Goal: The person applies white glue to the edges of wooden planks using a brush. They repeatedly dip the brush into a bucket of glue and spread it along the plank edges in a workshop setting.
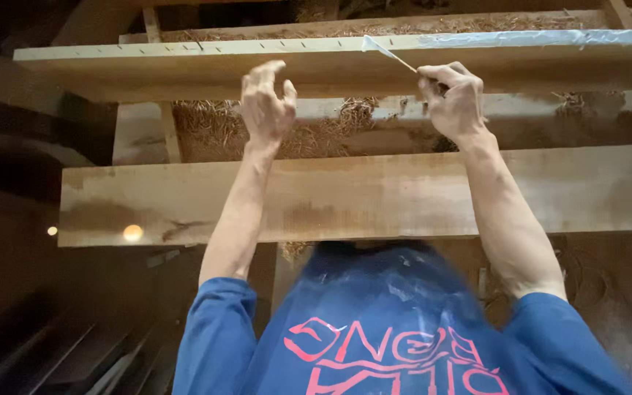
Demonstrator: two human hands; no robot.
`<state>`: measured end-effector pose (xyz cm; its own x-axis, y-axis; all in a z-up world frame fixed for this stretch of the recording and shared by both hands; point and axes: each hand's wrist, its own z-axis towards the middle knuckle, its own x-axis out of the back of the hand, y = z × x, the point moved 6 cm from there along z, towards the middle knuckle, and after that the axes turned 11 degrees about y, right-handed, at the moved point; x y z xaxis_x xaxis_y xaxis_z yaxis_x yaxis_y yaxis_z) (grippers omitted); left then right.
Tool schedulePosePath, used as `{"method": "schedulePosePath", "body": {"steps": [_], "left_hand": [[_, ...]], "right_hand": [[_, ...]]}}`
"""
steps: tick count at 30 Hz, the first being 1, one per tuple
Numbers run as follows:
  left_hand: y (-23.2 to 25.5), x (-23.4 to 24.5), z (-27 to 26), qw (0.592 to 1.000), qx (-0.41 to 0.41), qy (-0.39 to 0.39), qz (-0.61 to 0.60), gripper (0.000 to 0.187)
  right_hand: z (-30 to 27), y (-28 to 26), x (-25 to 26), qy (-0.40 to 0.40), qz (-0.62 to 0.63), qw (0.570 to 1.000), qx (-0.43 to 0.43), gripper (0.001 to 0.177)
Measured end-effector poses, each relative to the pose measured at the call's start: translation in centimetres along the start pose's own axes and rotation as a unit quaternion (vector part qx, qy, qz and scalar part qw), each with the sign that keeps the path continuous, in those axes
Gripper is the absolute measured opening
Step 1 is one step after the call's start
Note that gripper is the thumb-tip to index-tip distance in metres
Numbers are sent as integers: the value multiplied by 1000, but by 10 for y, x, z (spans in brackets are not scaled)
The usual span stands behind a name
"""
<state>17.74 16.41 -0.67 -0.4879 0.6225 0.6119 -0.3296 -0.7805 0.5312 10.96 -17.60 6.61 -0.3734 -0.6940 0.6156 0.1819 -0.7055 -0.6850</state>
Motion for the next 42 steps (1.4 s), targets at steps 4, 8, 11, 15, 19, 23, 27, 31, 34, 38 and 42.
{"method": "schedulePosePath", "body": {"steps": [4,8,11,15,19,23,27,31,34,38,42], "left_hand": [[-31,-14,18,995,-46,-23,82,51],[-43,-26,12,984,-79,-40,156,76],[-44,-28,4,996,-56,-17,71,80],[-40,-28,2,997,-56,-9,60,74],[-34,-16,2,997,-68,-3,37,68],[-29,-12,3,998,-51,-19,41,66],[-20,-10,4,997,-66,17,33,62],[-18,-10,4,998,-48,21,22,61],[-17,-11,3,999,-37,7,31,62],[-14,-5,4,998,-48,22,35,66],[-20,-8,1,999,-41,7,21,68]], "right_hand": [[-5,-5,-10,-3,-146,984,104,13],[8,-3,-9,8,-132,982,137,13],[12,-10,-19,15,-184,974,128,13],[7,-25,-43,-35,-180,979,90,12],[3,-34,-37,75,-97,987,107,21],[-13,-32,-27,128,-234,964,13,30],[-52,-65,-36,67,-258,962,53,44],[-60,-63,-26,68,-143,987,-27,41],[-38,-49,-10,145,-194,970,-11,34],[-21,-49,-30,125,-195,973,9,39],[-33,-65,-73,35,-133,989,-48,37]]}}
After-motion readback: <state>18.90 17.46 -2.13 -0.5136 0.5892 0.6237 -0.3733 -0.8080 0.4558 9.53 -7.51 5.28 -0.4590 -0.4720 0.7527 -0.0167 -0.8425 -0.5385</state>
